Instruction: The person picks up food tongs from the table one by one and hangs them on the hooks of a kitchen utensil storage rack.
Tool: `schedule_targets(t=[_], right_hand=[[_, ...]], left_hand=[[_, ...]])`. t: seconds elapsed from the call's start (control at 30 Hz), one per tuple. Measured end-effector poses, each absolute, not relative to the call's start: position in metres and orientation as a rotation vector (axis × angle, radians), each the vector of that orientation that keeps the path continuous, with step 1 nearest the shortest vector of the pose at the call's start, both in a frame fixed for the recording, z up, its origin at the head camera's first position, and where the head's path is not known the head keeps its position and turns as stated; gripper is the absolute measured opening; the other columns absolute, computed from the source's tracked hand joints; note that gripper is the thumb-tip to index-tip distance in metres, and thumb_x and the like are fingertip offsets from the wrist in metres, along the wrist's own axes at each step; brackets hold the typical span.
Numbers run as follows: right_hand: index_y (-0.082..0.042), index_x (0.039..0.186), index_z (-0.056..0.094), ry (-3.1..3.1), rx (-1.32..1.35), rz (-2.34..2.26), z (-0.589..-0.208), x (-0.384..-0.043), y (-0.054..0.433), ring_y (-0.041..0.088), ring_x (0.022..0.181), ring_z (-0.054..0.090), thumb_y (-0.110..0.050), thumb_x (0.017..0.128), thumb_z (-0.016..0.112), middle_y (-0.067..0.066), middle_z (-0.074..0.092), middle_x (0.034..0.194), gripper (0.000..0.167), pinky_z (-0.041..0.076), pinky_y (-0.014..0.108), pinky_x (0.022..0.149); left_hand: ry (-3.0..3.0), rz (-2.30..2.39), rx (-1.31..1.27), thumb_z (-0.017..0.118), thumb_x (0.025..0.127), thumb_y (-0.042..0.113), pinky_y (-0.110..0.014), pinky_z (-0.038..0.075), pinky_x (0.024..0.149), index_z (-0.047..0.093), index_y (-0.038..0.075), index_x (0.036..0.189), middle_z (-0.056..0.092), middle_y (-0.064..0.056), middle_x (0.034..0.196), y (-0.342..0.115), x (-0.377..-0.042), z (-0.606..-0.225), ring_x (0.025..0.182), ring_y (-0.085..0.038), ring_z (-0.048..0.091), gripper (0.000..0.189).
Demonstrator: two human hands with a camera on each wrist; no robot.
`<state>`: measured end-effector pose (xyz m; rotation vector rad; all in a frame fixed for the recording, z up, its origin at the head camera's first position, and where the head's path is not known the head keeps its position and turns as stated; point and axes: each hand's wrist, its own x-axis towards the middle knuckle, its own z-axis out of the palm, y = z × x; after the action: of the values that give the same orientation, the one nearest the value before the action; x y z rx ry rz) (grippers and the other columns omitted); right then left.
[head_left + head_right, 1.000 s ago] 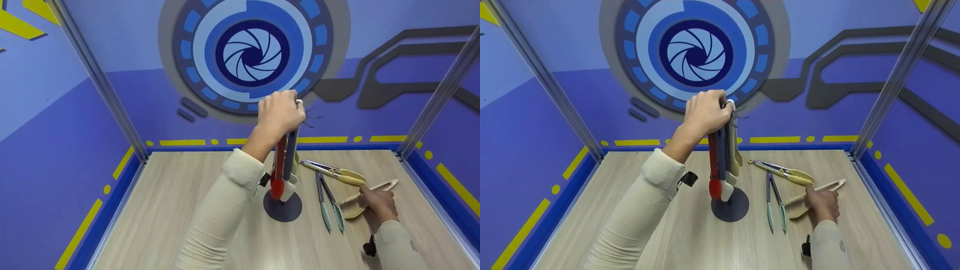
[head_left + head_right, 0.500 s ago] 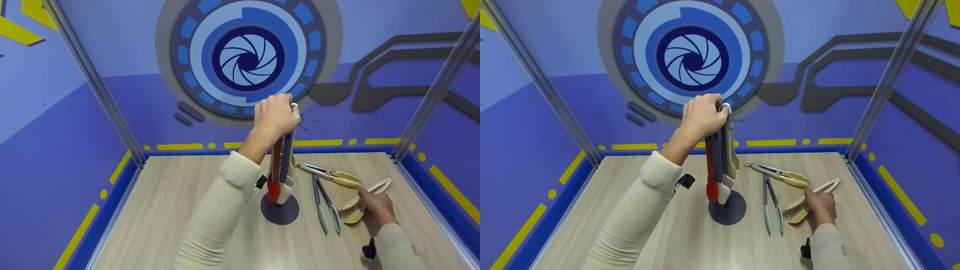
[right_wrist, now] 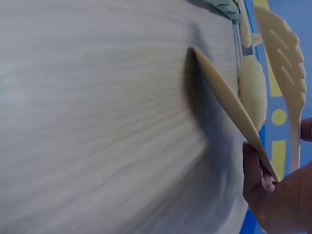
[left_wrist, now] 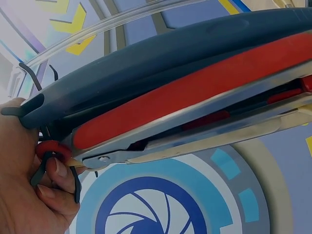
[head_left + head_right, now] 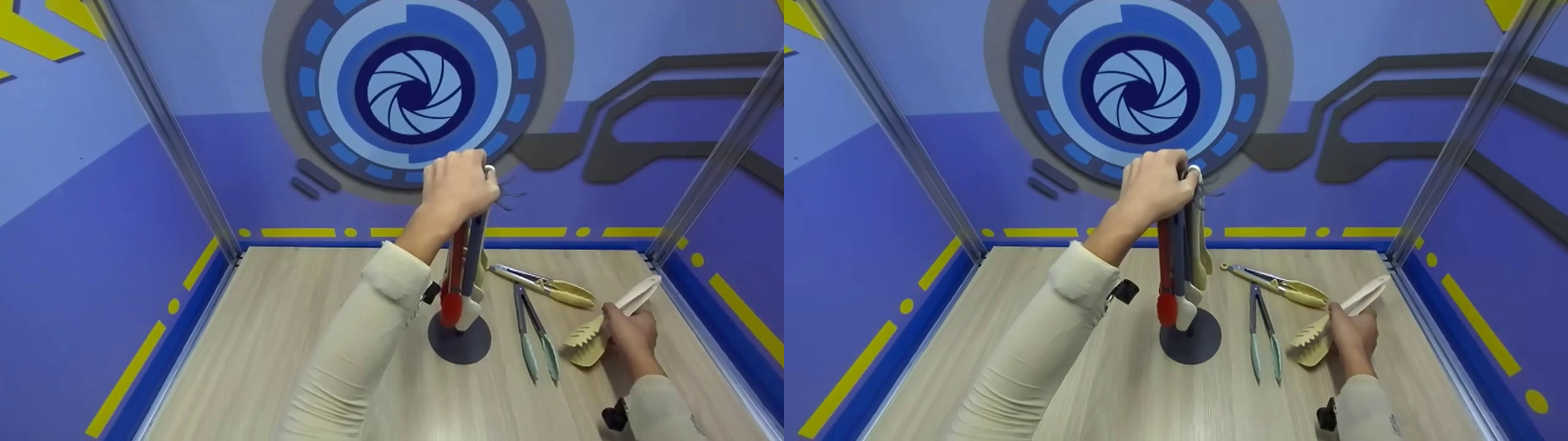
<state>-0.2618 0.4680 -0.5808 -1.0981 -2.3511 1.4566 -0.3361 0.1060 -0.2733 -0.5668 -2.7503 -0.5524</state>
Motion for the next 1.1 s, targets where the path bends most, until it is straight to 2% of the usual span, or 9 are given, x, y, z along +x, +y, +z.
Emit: schedule_targets(t=[0.07,0.17,0.33,0.47,0.57,0.7,0.87,1.1], right_hand=[[0.002,0.149,0.044,-2.338,-1.047,1.437,-0.575,-0.263,0.463,0.013,0.086,0.063,-0.045,0.098,0.061,0.019,0.064,0.128,0.072,0.058,0.026,0.063],[0.000,0.158,0.038,-2.332,-0.968,1.378,-0.562,-0.266,0.452,0.016,0.098,0.062,-0.044,0.098,0.062,0.020,0.061,0.138,0.078,0.051,0.021,0.067],[-0.007,0.160,0.040,-2.301,-0.807,1.312,-0.538,-0.270,0.427,0.010,0.100,0.058,-0.041,0.098,0.066,0.010,0.062,0.128,0.075,0.045,0.017,0.072],[-0.015,0.161,0.042,-2.289,-0.652,1.270,-0.519,-0.269,0.400,0.003,0.098,0.055,-0.038,0.099,0.069,0.007,0.060,0.131,0.071,0.045,0.013,0.073],[-0.018,0.158,0.046,-2.271,-0.533,1.249,-0.503,-0.265,0.378,0.003,0.101,0.055,-0.036,0.098,0.072,0.007,0.061,0.132,0.067,0.045,0.014,0.077],[-0.016,0.154,0.051,-2.244,-0.362,1.202,-0.487,-0.258,0.352,0.006,0.103,0.055,-0.030,0.096,0.077,0.009,0.064,0.129,0.064,0.046,0.014,0.077],[-0.013,0.150,0.055,-2.208,-0.168,1.121,-0.475,-0.251,0.328,0.008,0.099,0.059,-0.021,0.093,0.080,0.011,0.069,0.121,0.063,0.048,0.008,0.069],[-0.010,0.150,0.055,-2.200,-0.057,1.057,-0.472,-0.248,0.311,0.004,0.097,0.059,-0.015,0.090,0.082,0.013,0.069,0.119,0.066,0.048,0.005,0.069]], left_hand=[[-2.751,-0.549,-0.564,0.054,0.106,0.037,-0.036,0.052,0.075,0.062,0.023,0.093,0.066,0.005,0.091,0.106,-0.337,-0.273,0.083,-0.018,0.064,0.020],[-2.746,-0.547,-0.563,0.054,0.105,0.037,-0.036,0.052,0.075,0.062,0.023,0.093,0.065,0.005,0.090,0.106,-0.337,-0.274,0.083,-0.018,0.063,0.020],[-2.721,-0.542,-0.567,0.055,0.103,0.035,-0.036,0.051,0.071,0.059,0.023,0.087,0.062,0.005,0.085,0.107,-0.338,-0.275,0.079,-0.018,0.062,0.021],[-2.721,-0.542,-0.564,0.055,0.103,0.035,-0.037,0.051,0.071,0.059,0.023,0.086,0.062,0.004,0.085,0.106,-0.338,-0.275,0.079,-0.018,0.062,0.021],[-2.731,-0.547,-0.565,0.054,0.104,0.036,-0.036,0.051,0.072,0.060,0.023,0.089,0.063,0.004,0.087,0.106,-0.337,-0.274,0.080,-0.018,0.063,0.021],[-2.741,-0.554,-0.561,0.054,0.105,0.037,-0.036,0.050,0.073,0.060,0.023,0.091,0.064,0.004,0.088,0.105,-0.337,-0.273,0.080,-0.019,0.063,0.021],[-2.739,-0.563,-0.565,0.054,0.106,0.038,-0.035,0.049,0.071,0.060,0.023,0.092,0.064,0.004,0.088,0.105,-0.336,-0.273,0.079,-0.019,0.062,0.021],[-2.738,-0.564,-0.559,0.054,0.105,0.038,-0.035,0.049,0.071,0.061,0.023,0.091,0.064,0.004,0.087,0.106,-0.336,-0.274,0.079,-0.019,0.062,0.022]])
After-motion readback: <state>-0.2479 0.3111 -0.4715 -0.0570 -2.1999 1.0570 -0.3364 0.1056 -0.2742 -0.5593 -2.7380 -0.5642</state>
